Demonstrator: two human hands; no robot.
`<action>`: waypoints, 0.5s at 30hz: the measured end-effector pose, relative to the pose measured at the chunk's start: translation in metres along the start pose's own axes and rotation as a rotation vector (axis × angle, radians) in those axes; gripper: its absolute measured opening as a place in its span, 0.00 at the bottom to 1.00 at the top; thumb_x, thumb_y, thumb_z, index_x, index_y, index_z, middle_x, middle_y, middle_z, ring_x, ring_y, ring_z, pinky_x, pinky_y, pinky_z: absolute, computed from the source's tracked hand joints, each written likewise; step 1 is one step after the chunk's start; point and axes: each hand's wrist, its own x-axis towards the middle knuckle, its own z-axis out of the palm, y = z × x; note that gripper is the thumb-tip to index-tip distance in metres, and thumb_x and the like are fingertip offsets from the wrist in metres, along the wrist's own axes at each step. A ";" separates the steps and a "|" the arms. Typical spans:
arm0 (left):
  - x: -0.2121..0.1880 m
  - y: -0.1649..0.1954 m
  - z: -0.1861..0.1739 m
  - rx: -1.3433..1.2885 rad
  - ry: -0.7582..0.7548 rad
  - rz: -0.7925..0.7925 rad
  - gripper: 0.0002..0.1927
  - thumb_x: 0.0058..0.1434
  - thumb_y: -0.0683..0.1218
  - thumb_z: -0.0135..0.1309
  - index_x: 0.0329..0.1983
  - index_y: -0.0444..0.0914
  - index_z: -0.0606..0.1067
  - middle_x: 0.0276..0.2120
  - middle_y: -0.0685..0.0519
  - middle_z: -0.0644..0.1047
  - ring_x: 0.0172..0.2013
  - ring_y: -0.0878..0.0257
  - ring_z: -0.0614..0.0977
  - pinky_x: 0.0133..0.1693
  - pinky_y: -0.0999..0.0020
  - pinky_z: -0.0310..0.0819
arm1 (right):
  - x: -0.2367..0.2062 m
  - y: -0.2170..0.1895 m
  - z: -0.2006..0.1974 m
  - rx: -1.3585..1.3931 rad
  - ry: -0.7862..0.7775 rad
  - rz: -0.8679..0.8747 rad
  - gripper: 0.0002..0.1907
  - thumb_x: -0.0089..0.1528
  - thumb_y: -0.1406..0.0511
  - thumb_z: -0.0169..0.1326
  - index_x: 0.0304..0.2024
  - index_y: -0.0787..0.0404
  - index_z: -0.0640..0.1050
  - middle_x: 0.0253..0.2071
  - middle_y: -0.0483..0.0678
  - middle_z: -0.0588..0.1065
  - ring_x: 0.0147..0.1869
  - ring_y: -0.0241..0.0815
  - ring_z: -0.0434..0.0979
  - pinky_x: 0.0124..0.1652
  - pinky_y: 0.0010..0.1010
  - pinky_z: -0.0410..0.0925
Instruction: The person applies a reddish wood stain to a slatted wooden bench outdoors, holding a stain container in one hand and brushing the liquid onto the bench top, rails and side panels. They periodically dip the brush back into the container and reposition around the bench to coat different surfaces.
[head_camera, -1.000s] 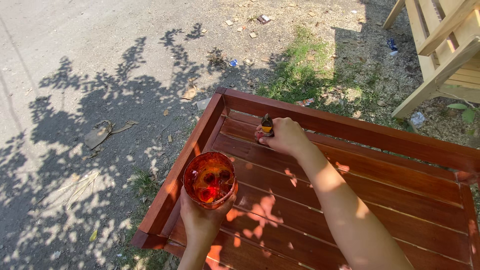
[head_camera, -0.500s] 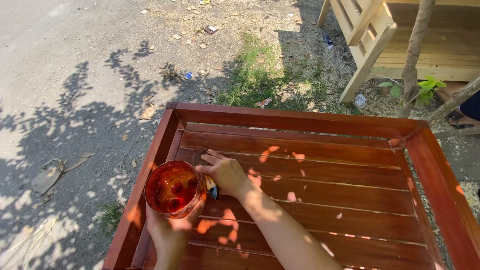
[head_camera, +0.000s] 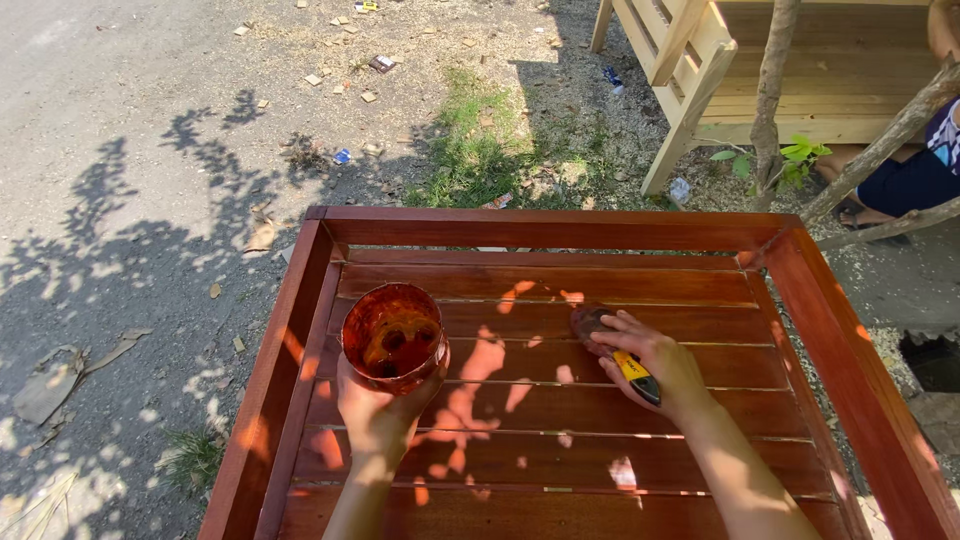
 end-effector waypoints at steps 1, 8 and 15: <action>-0.001 0.002 0.004 -0.071 -0.024 -0.041 0.35 0.50 0.49 0.61 0.63 0.41 0.65 0.57 0.44 0.73 0.53 0.45 0.79 0.50 0.46 0.78 | -0.011 0.013 -0.010 -0.046 0.001 0.040 0.18 0.54 0.62 0.64 0.48 0.49 0.83 0.59 0.48 0.77 0.68 0.49 0.71 0.58 0.41 0.70; -0.003 0.012 0.031 -0.868 -0.188 -0.535 0.28 0.56 0.52 0.54 0.60 0.40 0.67 0.55 0.42 0.74 0.51 0.43 0.79 0.48 0.46 0.78 | -0.075 0.090 -0.046 -0.228 0.210 0.328 0.19 0.57 0.57 0.62 0.51 0.47 0.83 0.60 0.49 0.78 0.64 0.51 0.76 0.61 0.46 0.67; 0.000 0.012 0.044 -1.062 -0.248 -0.769 0.24 0.62 0.56 0.47 0.58 0.39 0.69 0.53 0.41 0.74 0.48 0.41 0.79 0.46 0.45 0.78 | -0.067 0.101 -0.024 -0.471 0.321 0.613 0.22 0.55 0.54 0.64 0.52 0.46 0.84 0.64 0.58 0.73 0.56 0.57 0.77 0.49 0.45 0.73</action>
